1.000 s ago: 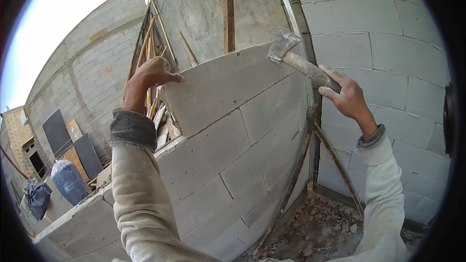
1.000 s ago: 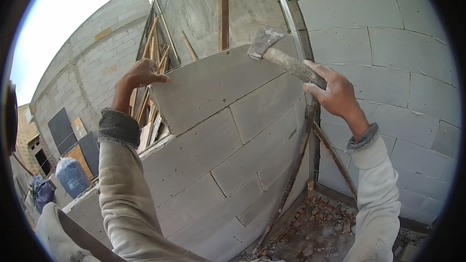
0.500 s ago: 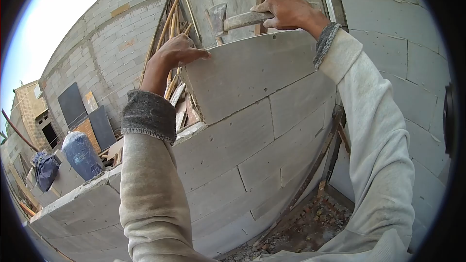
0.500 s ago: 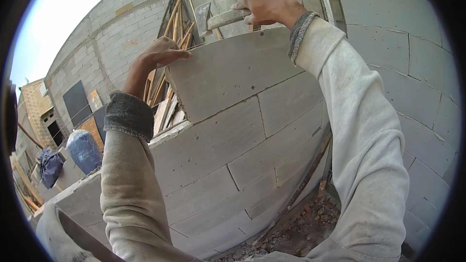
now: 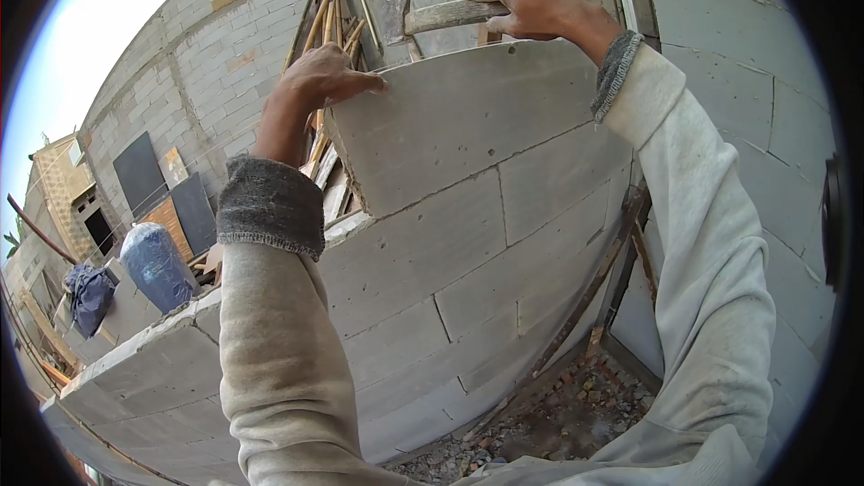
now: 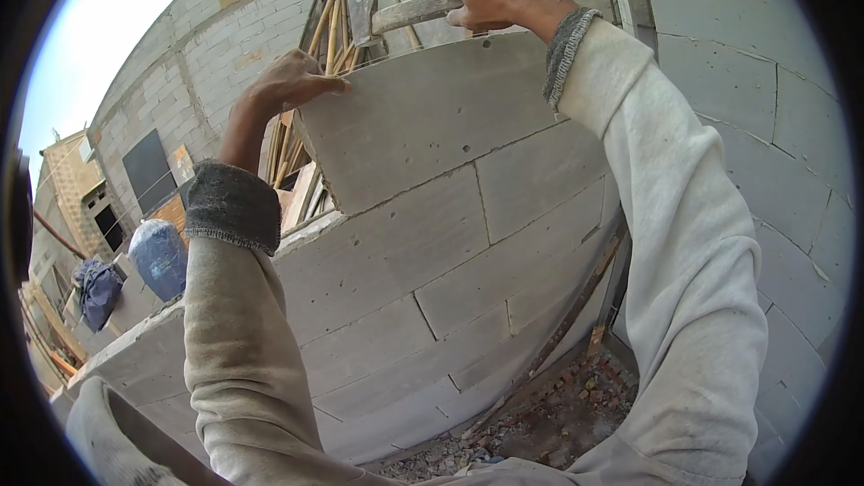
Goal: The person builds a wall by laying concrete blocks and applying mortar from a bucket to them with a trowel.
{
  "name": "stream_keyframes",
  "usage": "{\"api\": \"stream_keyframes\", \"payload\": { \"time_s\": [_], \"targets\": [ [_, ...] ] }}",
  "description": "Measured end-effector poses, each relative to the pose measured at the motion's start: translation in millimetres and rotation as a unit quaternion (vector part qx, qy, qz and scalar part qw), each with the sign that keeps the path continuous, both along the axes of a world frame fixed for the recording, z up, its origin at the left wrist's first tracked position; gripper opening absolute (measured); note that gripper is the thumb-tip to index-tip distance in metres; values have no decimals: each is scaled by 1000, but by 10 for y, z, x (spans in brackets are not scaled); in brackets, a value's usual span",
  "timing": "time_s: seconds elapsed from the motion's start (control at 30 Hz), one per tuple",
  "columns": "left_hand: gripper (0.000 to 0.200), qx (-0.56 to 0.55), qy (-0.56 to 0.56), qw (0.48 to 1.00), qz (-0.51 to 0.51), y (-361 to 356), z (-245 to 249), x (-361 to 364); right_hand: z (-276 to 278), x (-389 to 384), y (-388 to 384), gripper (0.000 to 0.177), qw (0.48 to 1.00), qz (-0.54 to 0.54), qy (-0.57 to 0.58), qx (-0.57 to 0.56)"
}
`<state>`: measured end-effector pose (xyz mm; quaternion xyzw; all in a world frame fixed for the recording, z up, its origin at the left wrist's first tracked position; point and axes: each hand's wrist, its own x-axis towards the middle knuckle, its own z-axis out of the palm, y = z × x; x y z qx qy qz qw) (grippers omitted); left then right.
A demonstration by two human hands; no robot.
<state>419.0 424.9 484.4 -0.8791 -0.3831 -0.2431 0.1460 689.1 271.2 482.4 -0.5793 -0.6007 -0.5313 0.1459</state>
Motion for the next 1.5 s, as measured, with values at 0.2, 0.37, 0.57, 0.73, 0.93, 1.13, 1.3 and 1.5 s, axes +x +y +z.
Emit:
{"api": "stream_keyframes", "payload": {
  "time_s": [0.2, 0.37, 0.57, 0.73, 0.93, 1.13, 1.3, 1.5],
  "targets": [
    [67, 5, -18, 1000, -3, 13, 0, 60, 84, 127, -107, 52, 998, -51, 22, -9],
    [59, 5, -15, 999, -44, 10, -7, 450, 265, 560, -327, 54, 987, -136, 62, 55],
    [59, 10, 16, 998, -57, -130, -32, 846, 302, 1017, -404, 32, 972, -190, 91, 107],
    [62, 41, 38, 998, -30, -142, -30, 917, 166, 1306, -299, 29, 966, -247, 68, -23],
    [59, 23, 25, 998, -51, -25, -32, 938, 98, 1497, -285, 37, 971, -222, 83, 38],
    [60, 39, 16, 998, -52, -35, -70, 929, 152, 1597, -365, 28, 959, -282, 21, -31],
    [61, 48, 16, 998, -39, -108, -85, 928, 23, 1816, -119, 22, 948, -316, 26, 9],
    [58, 40, 13, 998, -39, -110, -89, 929, 24, 1998, -169, 17, 946, -322, 41, 11]
  ]
}}
